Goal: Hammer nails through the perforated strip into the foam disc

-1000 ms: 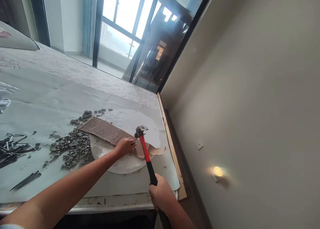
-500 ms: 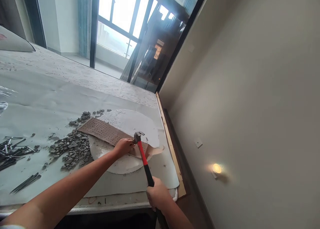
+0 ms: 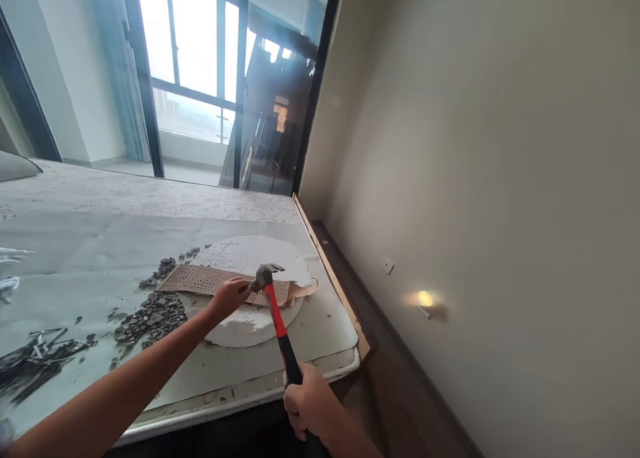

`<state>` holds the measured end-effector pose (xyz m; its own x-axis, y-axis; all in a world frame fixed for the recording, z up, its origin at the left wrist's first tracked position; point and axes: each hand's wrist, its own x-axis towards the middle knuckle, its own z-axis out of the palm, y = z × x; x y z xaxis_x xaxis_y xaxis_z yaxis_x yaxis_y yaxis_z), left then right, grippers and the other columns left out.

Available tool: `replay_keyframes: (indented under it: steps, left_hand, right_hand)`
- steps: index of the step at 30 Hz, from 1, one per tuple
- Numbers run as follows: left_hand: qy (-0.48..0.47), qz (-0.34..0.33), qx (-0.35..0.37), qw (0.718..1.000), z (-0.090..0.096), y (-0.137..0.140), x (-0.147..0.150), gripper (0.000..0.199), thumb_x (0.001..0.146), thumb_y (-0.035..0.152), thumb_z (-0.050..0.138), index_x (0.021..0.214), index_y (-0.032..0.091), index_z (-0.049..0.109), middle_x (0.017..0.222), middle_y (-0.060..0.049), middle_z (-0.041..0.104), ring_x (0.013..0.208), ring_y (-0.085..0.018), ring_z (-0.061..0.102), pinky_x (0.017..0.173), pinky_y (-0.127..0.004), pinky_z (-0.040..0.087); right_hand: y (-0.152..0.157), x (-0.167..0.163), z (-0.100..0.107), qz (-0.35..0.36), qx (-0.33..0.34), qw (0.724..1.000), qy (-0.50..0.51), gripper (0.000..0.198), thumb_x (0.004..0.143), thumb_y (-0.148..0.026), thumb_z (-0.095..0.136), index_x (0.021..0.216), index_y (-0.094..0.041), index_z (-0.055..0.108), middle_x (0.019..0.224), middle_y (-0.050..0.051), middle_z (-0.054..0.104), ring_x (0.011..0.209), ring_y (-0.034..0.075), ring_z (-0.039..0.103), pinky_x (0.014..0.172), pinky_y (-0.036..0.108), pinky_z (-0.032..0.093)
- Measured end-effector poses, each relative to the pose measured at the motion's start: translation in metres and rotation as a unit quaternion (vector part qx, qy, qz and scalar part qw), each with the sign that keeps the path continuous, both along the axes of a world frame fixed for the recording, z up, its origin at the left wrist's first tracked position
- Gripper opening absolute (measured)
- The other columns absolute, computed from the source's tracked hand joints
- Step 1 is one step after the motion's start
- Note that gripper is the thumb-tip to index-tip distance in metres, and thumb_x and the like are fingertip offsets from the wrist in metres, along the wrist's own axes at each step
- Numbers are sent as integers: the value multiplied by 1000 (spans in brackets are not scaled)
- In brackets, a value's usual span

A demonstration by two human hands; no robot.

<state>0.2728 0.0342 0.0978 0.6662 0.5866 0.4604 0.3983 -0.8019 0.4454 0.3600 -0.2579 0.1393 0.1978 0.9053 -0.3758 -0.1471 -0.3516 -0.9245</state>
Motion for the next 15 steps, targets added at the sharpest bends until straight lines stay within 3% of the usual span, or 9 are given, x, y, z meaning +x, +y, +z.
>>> replay_keyframes:
  steps: [3,6,10,15]
  left_hand:
    - [39,2,9,999,9,-24,-32,30,80,24,40,76,18,69,74,-6,64,67,-15,57,62,-24,41]
    - [55,11,1,998,16,-40,-67,32,81,26,39,86,20,70,86,-7,68,75,-17,61,67,-25,44]
    - [70,23,22,997,32,-51,-111,35,80,27,38,88,18,71,94,-9,69,86,-21,63,76,-29,46]
    - [91,16,22,995,51,-62,-157,37,80,31,38,90,17,71,96,-10,69,82,-21,64,72,-28,47]
  right_hand:
    - [-18,-25,-6,12,10,999,28,17,48,-14,38,63,-22,36,35,-13,30,26,6,24,24,18,23]
    - [-36,-52,-4,25,14,999,38,18,47,-12,37,61,-21,37,36,-12,33,26,6,26,25,18,25]
    - [-51,-83,14,22,4,999,37,19,46,-11,38,62,-21,38,36,-11,33,27,6,25,26,18,25]
    - [-55,-105,40,-26,50,998,-42,14,51,-9,42,59,-20,39,39,-8,34,32,6,28,31,20,27]
